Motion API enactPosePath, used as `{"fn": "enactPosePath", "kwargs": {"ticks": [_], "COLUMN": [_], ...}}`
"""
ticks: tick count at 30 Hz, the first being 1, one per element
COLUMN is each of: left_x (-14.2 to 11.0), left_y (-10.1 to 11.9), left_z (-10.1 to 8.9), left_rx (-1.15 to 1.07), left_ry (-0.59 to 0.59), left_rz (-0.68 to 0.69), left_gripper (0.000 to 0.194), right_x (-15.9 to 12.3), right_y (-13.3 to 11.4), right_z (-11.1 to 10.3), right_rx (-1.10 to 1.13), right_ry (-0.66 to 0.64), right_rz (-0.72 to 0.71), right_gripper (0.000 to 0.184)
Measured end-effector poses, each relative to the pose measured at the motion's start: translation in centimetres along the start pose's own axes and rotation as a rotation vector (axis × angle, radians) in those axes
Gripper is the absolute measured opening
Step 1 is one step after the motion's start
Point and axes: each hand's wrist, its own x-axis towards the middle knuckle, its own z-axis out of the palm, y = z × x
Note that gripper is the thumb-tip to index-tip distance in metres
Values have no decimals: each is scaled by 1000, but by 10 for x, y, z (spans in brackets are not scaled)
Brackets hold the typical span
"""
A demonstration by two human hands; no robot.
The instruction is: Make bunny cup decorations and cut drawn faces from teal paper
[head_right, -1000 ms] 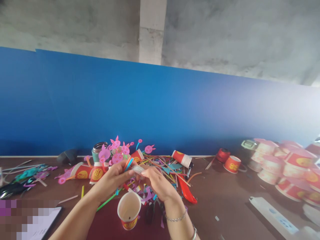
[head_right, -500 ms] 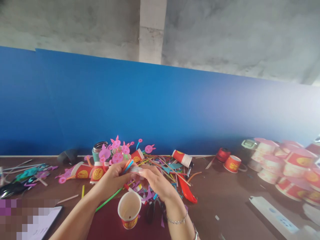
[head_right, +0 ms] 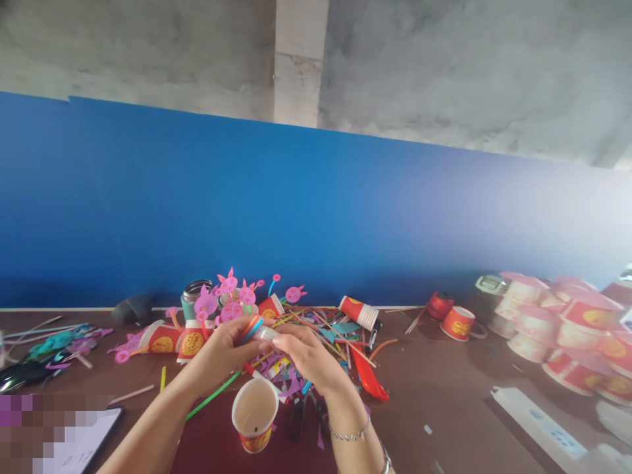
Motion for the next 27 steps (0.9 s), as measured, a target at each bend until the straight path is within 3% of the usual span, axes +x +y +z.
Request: {"fn": "enactPosePath", "kwargs": {"ticks": [5, 13, 20, 24, 27], "left_x": [-2, -2, 0, -1, -2], "left_y": [1, -5, -3, -2, -1], "left_z": [3, 12, 7, 6, 6], "left_rx": [118, 171, -146, -306, -294], "left_ry": [29, 44, 11, -24, -35], "left_rz": [19, 85, 43, 25, -1], "left_gripper": [23, 25, 28, 29, 32], "right_x": [2, 3, -4, -8, -10], "right_y": [-1, -4, -1, -6, -12], "right_z": [-1, 10, -7, -12, -10], "right_rx": [-164, -264, 64, 86, 56], "right_ry": [21, 107, 21, -90, -144], "right_rz": [-82, -57, 44, 44, 38], "right_gripper": [22, 20, 15, 22, 21]}}
